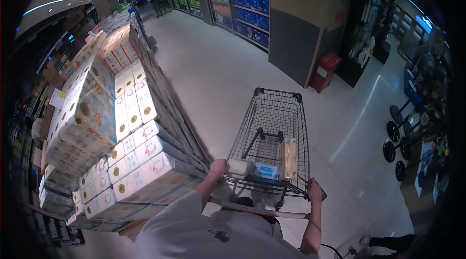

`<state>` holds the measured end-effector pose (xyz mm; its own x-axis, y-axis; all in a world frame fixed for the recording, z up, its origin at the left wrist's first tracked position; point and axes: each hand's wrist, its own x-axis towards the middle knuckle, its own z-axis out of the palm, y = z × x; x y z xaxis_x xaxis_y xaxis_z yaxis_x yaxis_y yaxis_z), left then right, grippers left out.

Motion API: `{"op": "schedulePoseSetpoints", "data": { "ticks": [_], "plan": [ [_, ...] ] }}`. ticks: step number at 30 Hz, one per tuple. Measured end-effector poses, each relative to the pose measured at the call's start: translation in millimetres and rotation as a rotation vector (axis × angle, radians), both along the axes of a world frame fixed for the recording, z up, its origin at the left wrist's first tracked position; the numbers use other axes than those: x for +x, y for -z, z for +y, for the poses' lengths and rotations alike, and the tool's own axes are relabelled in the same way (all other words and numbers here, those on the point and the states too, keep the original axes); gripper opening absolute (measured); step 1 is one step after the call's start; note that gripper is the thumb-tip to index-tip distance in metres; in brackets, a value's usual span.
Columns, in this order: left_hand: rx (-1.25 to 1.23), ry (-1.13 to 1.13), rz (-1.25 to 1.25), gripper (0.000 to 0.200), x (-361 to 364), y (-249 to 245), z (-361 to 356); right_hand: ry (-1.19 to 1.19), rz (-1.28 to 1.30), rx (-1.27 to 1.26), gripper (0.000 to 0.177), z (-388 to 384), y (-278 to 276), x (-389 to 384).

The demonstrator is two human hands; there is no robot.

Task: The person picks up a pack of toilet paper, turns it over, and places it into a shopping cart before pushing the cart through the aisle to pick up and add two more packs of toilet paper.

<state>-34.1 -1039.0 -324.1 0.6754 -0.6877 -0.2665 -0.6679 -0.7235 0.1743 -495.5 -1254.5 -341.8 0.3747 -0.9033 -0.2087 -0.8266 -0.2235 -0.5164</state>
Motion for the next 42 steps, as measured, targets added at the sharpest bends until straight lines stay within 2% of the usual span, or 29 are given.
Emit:
{"op": "schedulePoseSetpoints", "data": {
  "ticks": [8, 14, 17, 21, 30, 34, 42],
  "plan": [
    [-0.064, -0.087, 0.031, 0.038, 38, -7, -23, -0.090, 0.085, 0.013, 0.018, -58, -8, 54],
    [-0.122, -0.189, 0.089, 0.035, 70, -16, -44, -0.165, 0.089, -0.099, 0.015, -102, -5, 100],
    [-0.154, -0.245, 0.130, 0.035, 86, -22, -52, -0.160, 0.109, -0.023, 0.017, -123, -21, 128],
    [-0.159, -0.318, 0.158, 0.038, 107, -22, -67, -0.262, 0.066, 0.002, 0.027, -162, -6, 156],
    [-0.199, -0.487, 0.163, 0.029, 151, -21, -97, -0.313, 0.084, 0.029, 0.028, -229, -3, 234],
    [-0.215, -0.499, 0.145, 0.029, 168, -14, -105, -0.391, 0.054, 0.003, 0.031, -263, 17, 262],
    [-0.266, -0.551, 0.146, 0.035, 202, -26, -126, -0.414, 0.099, -0.009, 0.031, -306, -2, 333]
  ]
}}
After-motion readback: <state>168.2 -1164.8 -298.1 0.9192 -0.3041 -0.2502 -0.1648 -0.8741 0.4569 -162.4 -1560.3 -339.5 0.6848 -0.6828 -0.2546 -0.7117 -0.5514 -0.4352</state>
